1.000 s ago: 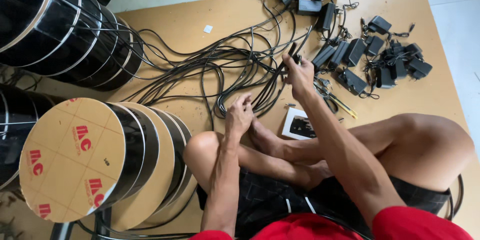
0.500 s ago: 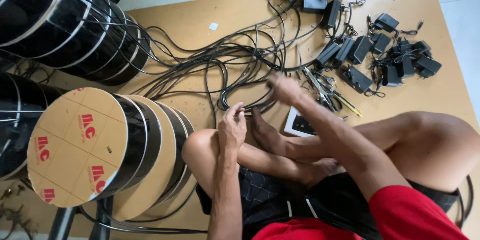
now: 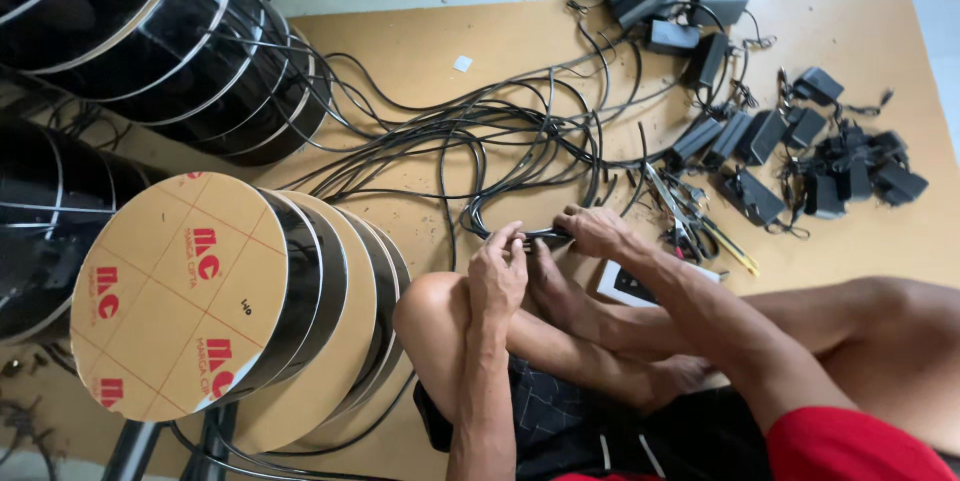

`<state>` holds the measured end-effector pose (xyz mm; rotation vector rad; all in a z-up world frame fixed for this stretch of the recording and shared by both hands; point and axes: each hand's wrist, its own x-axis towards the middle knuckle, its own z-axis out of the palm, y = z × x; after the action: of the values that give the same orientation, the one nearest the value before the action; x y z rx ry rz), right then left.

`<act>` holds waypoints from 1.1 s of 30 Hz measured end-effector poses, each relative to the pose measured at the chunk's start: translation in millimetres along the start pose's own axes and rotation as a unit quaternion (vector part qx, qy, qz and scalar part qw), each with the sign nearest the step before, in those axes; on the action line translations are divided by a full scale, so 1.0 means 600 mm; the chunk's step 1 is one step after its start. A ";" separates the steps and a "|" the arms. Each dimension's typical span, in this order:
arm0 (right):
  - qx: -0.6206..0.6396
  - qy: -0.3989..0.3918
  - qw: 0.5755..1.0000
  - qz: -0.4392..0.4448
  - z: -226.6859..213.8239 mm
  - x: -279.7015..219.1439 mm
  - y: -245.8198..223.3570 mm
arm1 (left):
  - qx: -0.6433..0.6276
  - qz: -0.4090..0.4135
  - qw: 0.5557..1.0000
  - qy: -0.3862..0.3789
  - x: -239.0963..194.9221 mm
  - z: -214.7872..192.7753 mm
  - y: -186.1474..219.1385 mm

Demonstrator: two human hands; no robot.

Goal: The person sits on the floor and uses a knife to strip the outer insulation from black electrical cables. They repeatedly cut and peel the sheathing to expose the inner conductors, handling multiple cable segments one at a time.

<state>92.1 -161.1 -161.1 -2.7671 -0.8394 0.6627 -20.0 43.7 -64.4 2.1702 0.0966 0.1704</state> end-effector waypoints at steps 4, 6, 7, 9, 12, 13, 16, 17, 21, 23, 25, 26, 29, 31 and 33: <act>-0.054 0.049 0.997 -0.013 0.098 0.061 0.067 | 0.010 0.006 1.000 0.011 0.007 0.016 -0.021; -0.059 0.057 0.997 -0.014 0.075 0.063 0.058 | 0.007 -0.004 1.000 0.009 0.004 0.013 -0.018; -0.065 0.064 0.996 -0.014 0.063 0.063 0.054 | 0.004 -0.014 1.000 0.007 0.004 0.012 -0.017; -0.035 0.100 0.994 -0.003 0.010 0.051 0.035 | 0.011 -0.020 1.000 0.015 0.006 0.009 -0.020; -0.005 0.148 0.989 0.004 -0.081 0.022 -0.001 | 0.050 -0.006 0.997 0.056 0.010 0.008 -0.005; -0.002 0.163 0.987 -0.004 -0.114 0.011 -0.017 | 0.086 0.016 0.992 0.092 0.011 0.006 0.003; 0.001 0.170 0.985 -0.021 -0.162 -0.019 -0.065 | 0.216 0.073 0.964 0.134 0.023 -0.009 0.042; -0.002 0.170 0.985 -0.023 -0.166 -0.026 -0.076 | 0.214 0.072 0.964 0.137 0.047 -0.005 0.031; 0.011 0.130 0.992 0.002 -0.187 -0.059 -0.125 | 0.268 0.088 0.959 0.041 0.119 0.029 -0.047; 0.028 0.099 0.994 0.022 -0.204 -0.078 -0.138 | 0.289 0.062 0.954 -0.036 0.134 0.048 -0.079; 0.038 0.022 0.996 0.081 -0.222 -0.099 -0.138 | 0.281 0.061 0.956 -0.064 0.134 0.057 -0.091; 0.038 0.019 0.996 0.079 -0.222 -0.103 -0.128 | 0.281 0.057 0.956 -0.064 0.140 0.060 -0.105; 0.031 0.024 0.994 0.101 -0.231 -0.117 -0.100 | 0.262 0.052 0.962 -0.064 0.157 0.048 -0.122; 0.122 0.022 0.990 0.072 -0.244 -0.131 -0.090 | 0.245 0.049 0.962 -0.109 0.157 0.010 -0.102; 0.145 0.029 0.987 0.057 -0.277 -0.155 -0.107 | 0.268 0.060 0.956 -0.102 0.168 -0.008 -0.096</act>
<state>68.9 -166.5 38.2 -2.5691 -0.5289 0.6606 78.4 93.5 -100.4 2.7235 -0.1212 -0.0182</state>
